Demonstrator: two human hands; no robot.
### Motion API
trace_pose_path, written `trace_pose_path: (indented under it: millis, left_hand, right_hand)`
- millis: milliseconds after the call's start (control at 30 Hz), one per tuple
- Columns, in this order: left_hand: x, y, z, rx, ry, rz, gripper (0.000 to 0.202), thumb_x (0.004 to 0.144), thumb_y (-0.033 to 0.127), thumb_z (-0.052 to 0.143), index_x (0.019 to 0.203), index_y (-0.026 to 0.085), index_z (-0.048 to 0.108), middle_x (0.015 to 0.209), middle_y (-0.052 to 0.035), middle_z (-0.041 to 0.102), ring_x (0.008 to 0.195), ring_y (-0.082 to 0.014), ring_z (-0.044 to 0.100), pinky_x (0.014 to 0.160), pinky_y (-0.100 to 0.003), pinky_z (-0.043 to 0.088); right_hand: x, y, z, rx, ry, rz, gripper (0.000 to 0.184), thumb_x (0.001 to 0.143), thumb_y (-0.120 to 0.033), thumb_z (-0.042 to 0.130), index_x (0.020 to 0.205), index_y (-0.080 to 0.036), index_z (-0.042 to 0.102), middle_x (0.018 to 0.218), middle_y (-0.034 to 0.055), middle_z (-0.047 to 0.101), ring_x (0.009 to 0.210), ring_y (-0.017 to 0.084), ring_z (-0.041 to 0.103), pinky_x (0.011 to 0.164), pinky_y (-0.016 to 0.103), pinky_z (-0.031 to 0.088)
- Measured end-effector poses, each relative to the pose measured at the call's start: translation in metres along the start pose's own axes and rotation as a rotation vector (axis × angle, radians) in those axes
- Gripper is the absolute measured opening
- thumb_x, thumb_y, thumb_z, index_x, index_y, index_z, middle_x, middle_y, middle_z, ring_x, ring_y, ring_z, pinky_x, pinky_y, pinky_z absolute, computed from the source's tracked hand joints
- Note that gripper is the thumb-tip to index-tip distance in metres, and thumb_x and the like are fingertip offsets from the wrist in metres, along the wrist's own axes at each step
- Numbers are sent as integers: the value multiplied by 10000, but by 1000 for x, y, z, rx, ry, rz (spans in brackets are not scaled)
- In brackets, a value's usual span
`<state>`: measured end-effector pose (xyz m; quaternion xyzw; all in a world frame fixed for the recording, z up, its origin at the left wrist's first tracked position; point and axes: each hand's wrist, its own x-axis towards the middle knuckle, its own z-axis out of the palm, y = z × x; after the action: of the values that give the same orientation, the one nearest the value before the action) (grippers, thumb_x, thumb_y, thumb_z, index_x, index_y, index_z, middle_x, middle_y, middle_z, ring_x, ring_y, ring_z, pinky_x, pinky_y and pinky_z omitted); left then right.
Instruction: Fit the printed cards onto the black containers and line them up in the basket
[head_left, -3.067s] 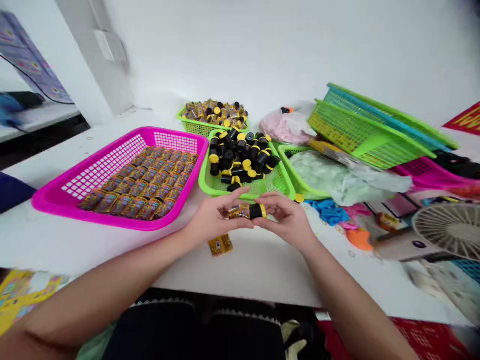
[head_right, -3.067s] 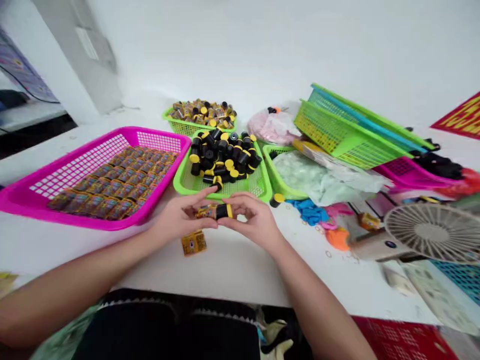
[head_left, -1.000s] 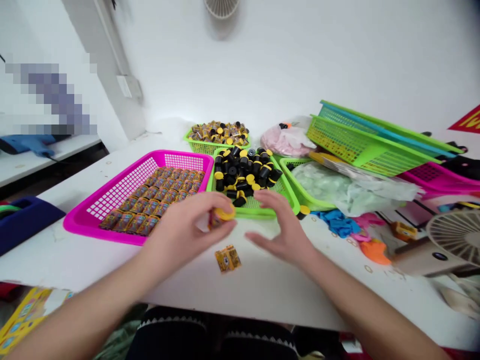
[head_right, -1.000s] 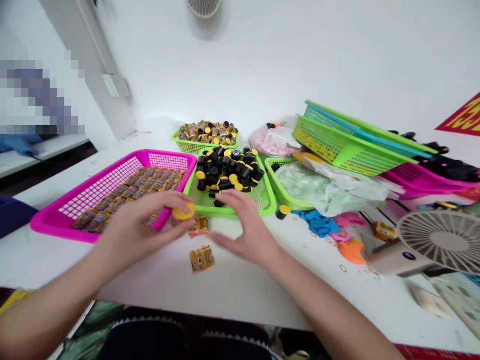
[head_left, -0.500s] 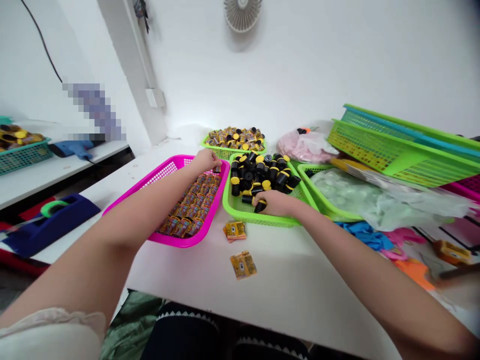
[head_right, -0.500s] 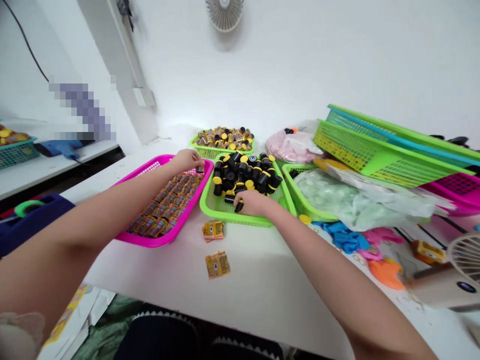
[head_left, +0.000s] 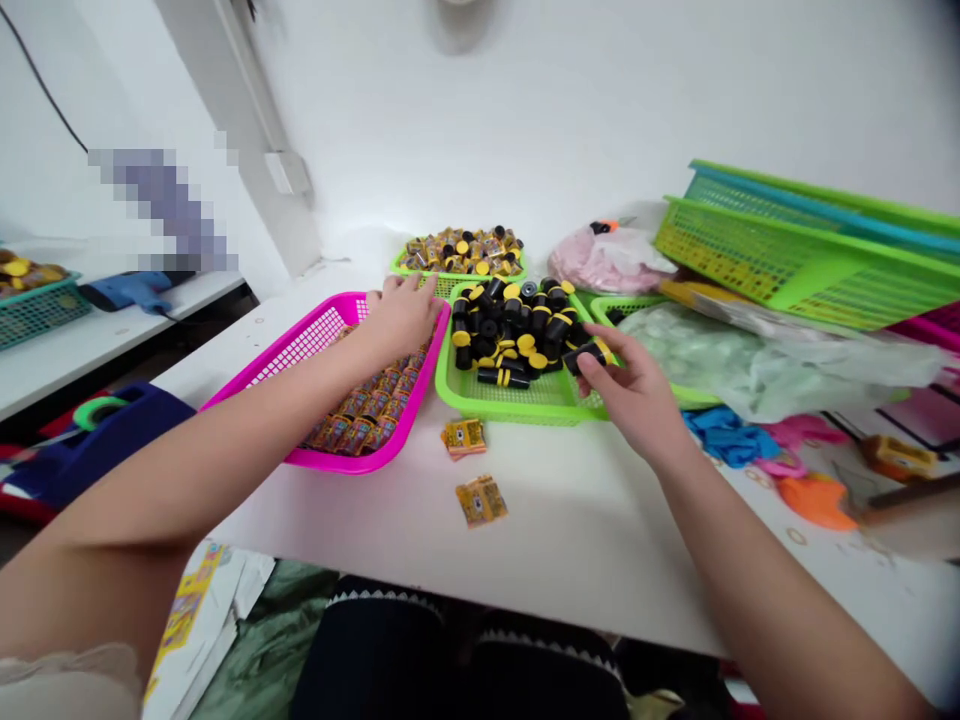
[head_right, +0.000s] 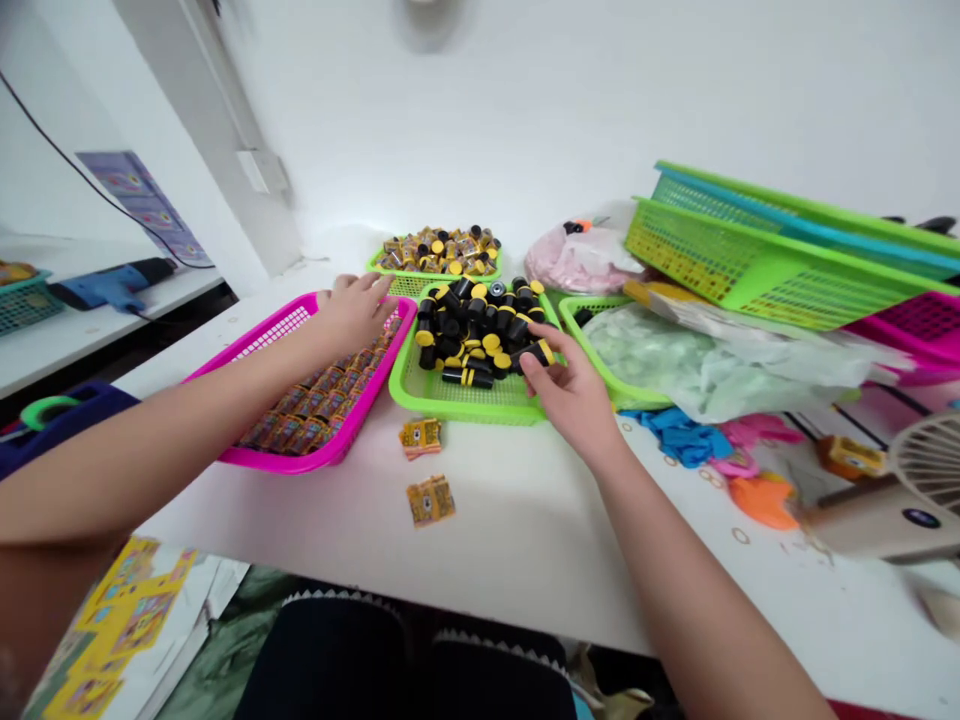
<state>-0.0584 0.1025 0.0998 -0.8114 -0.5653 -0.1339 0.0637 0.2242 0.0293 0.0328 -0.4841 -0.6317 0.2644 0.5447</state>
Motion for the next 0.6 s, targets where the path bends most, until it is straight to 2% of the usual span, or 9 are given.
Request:
trace_pose_path:
  millis: [33,67,133,233,300,367,433,500,600]
  left_hand:
    - [-25,14,-3,-5,148,90,426,1022,261,351,1385,116,521,1400,-211,544,1303,-349,491,1060,-550,382]
    - [-53,28,-3,-26,192,259,407,1019,254,364,1350,118,557,1367,-194,577,1265,-316,531,1066,-512,400]
    - [-113,57,11,-76,71,577,389,1027,241,345,1288,142,615,1254,-140,673,1168,-243,622,1025,-408,466]
    - [-190,88,55,-4,-40,523,714,976,590,381,1420,43,500,1462,-216,515,1341,-341,510,1065,-467,457]
    - [-225,96,83,65,-95,507,857,904,704,421,1407,17,514,1472,-238,487,1361,-359,491,1084,-488,450]
    - [-246,97,96,118,-59,543,696,940,559,502,1375,18,551,1441,-230,521,1325,-336,538,1077,-452,474]
    - [-258,92,91,112,0,623,471,967,297,506,1355,39,574,1390,-207,582,1264,-306,598,1050,-410,505]
    - [-260,87,71,12,-17,720,425,949,150,455,1345,62,584,1312,-174,654,1196,-283,647,1002,-375,540]
    - [-239,82,31,-306,-150,790,418,969,141,428,1356,78,574,1182,-138,726,1087,-234,693,917,-292,578]
  right_hand:
    - [-1,3,0,27,21,-13,539,839,-478,690,1313,-286,521,924,29,606,576,129,591,490,289,472]
    - [-1,6,0,50,37,-21,556,821,-477,710,1307,-296,509,1000,39,597,577,121,593,495,293,487]
    - [-1,10,0,65,41,-21,530,794,-483,734,1246,-291,534,1078,50,576,582,110,596,506,294,504]
    - [-2,10,2,26,4,2,456,789,-483,738,1162,-268,587,1007,41,587,589,110,584,499,278,491]
    - [-3,9,3,-8,-24,20,438,800,-466,729,1163,-258,602,892,23,586,588,115,569,486,266,469]
    - [-5,8,3,-36,-42,20,424,811,-449,718,1168,-248,612,835,14,575,591,118,558,479,259,456]
    - [-6,8,3,-62,-49,4,410,815,-441,708,1163,-243,619,844,15,579,594,114,550,477,256,451]
    - [-6,8,3,-83,-54,-12,402,813,-441,704,1152,-240,625,865,18,589,585,107,533,474,255,442]
    - [-7,6,5,-92,-50,-42,396,805,-438,707,1137,-235,633,918,36,611,604,113,528,497,269,456]
